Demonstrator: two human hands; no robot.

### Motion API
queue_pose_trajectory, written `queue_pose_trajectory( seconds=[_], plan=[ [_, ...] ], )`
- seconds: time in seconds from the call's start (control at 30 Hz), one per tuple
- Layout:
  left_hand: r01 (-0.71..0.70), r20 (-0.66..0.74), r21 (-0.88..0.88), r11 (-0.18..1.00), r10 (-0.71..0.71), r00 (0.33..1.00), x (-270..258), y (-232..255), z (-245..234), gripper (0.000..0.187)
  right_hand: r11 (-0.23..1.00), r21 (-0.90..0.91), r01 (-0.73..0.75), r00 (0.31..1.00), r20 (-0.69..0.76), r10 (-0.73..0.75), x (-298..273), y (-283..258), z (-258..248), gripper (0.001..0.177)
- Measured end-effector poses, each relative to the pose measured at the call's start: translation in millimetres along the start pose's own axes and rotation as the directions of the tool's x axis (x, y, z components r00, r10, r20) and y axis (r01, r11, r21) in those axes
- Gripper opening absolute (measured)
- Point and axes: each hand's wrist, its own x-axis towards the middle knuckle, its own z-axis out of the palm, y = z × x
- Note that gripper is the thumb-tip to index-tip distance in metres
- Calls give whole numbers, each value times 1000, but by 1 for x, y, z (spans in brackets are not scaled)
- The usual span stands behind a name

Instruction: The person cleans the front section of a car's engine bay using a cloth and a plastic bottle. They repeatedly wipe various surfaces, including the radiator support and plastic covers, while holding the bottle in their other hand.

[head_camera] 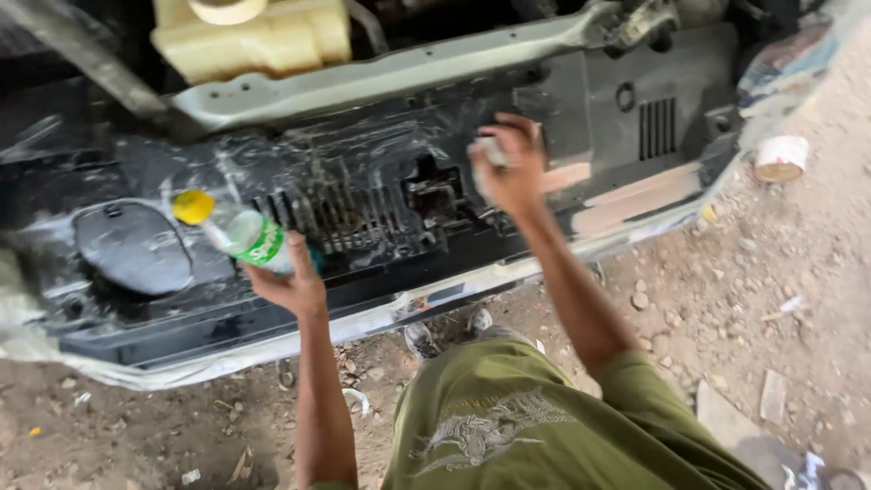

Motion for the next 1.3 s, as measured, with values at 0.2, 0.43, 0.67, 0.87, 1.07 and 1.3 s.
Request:
queue_pose_trajectory(
  seconds=[0.2,0.43,0.67,0.87,1.07,1.3],
  plan=[
    [-74,-158,-187,980,44,987,-1,-30,17,44,990,40,137,949,282,-143,-47,44,-26,28],
    [-131,-263,-113,985,98,960,2,-15,50,48,980,107,166,980,96,-176,52,38,-34,30],
    [-72,-330,26,997,77,941,-13,-19,57,52,954,39,296,888,357,-290,-44,79,-42,55],
    [-105,-334,-1,994,99,937,-6,-4,65,56,972,198,127,846,490,-211,31,54,-69,52],
    [-145,-242,156,977,180,953,-12,-14,62,61,946,-40,322,900,321,-294,27,53,-31,54],
    [-142,-229,136,981,170,958,-9,-22,58,50,944,84,319,814,485,-319,-43,123,-98,54]
  ],
)
